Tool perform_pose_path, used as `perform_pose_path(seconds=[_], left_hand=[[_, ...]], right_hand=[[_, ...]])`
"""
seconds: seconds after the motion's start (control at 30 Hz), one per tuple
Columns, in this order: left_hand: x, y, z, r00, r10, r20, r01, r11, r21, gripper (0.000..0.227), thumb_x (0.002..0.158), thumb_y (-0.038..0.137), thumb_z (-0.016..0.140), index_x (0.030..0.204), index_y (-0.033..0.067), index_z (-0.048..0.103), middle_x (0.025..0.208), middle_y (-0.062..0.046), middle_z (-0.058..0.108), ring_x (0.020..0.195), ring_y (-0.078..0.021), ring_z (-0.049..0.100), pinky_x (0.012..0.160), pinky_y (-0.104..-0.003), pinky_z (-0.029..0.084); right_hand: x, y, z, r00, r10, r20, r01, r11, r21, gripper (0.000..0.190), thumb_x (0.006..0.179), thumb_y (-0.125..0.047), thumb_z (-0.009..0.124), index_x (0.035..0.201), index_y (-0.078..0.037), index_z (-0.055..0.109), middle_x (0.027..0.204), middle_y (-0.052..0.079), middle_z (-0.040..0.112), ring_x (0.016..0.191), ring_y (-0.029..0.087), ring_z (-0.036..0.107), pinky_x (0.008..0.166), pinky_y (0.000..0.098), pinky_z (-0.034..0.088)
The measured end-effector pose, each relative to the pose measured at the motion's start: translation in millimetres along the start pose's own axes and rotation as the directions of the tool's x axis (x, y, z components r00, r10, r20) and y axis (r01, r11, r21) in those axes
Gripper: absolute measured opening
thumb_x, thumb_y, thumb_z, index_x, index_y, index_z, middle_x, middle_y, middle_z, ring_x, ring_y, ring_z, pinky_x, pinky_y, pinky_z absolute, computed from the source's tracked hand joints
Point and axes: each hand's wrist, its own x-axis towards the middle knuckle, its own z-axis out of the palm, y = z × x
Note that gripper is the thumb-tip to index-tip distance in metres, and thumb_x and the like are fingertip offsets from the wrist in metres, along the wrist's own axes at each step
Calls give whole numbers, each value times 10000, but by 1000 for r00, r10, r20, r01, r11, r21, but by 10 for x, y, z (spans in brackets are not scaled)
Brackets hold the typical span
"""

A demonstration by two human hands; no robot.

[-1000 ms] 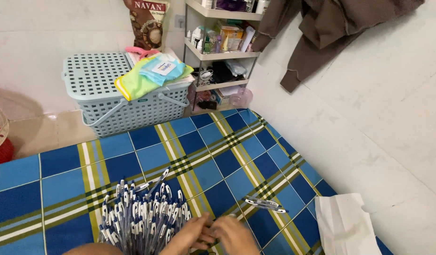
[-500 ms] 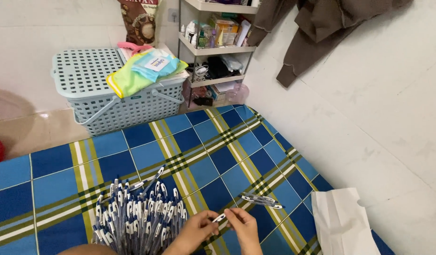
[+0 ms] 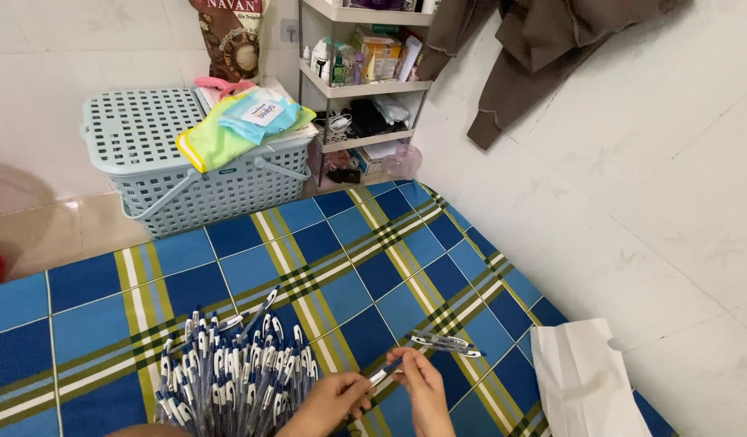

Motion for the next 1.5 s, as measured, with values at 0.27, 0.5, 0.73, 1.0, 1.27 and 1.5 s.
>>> perform_pose_path(seconds=[0.27, 0.5, 0.73, 1.0, 1.27, 1.5], left_hand=[[103, -53, -102, 1000, -13, -1, 12, 953, 304, 227, 1076, 288, 598, 1087, 154, 781, 941, 0, 738, 836, -146, 654, 843, -333, 503], [113, -81, -193, 997, 22, -69, 11, 895, 447, 288, 1043, 348, 607, 1275, 231, 731, 1146, 17, 762, 981, -142, 667, 873, -309, 485], [118, 195, -115, 864, 502, 48, -144, 154, 978, 155, 1034, 392, 619, 1033, 256, 694, 931, 22, 695, 825, -216, 684, 686, -391, 561], [35, 645, -181, 856, 439, 274, -70, -427, 902, 359, 802, 86, 835, 1123, 123, 678, 1055, -85, 712, 979, -290, 668, 840, -435, 545], [-179, 603, -468, 793, 598, 113, -150, 12, 989, 114, 983, 256, 655, 1051, 186, 715, 967, -3, 713, 925, -241, 679, 791, -421, 572], [-423, 562, -511, 953, 288, -92, -102, 591, 800, 278, 1062, 401, 515, 1201, 269, 716, 877, 39, 748, 671, -156, 653, 591, -306, 485]], right_hand=[[27, -97, -96, 961, -57, -272, 149, 932, 330, 331, 1171, -279, 397, 1192, -18, 600, 984, 162, 535, 908, 333, 568, 1039, 530, 548], [317, 134, -309, 973, -148, -177, 186, 958, 220, 328, 1139, -226, 485, 1198, 43, 663, 894, 136, 482, 749, 257, 362, 748, 503, 321], [334, 366, -59, 957, 288, -45, -281, 953, 116, 533, 1051, -468, 562, 1213, 6, 744, 972, 168, 706, 573, 151, 371, 492, 278, 234], [125, 216, 22, 877, 447, 177, -480, 796, 369, 422, 1030, -428, 662, 1223, -55, 619, 851, 81, 444, 597, 153, 253, 542, 301, 195], [402, 301, -273, 923, 344, 175, -382, 748, 542, 270, 1119, -311, 526, 1219, -79, 620, 980, 80, 565, 617, 144, 282, 591, 372, 276], [405, 319, -293, 917, 377, 130, -380, 729, 569, 275, 1097, -363, 571, 1160, -101, 627, 931, 68, 546, 586, 130, 258, 566, 342, 257]])
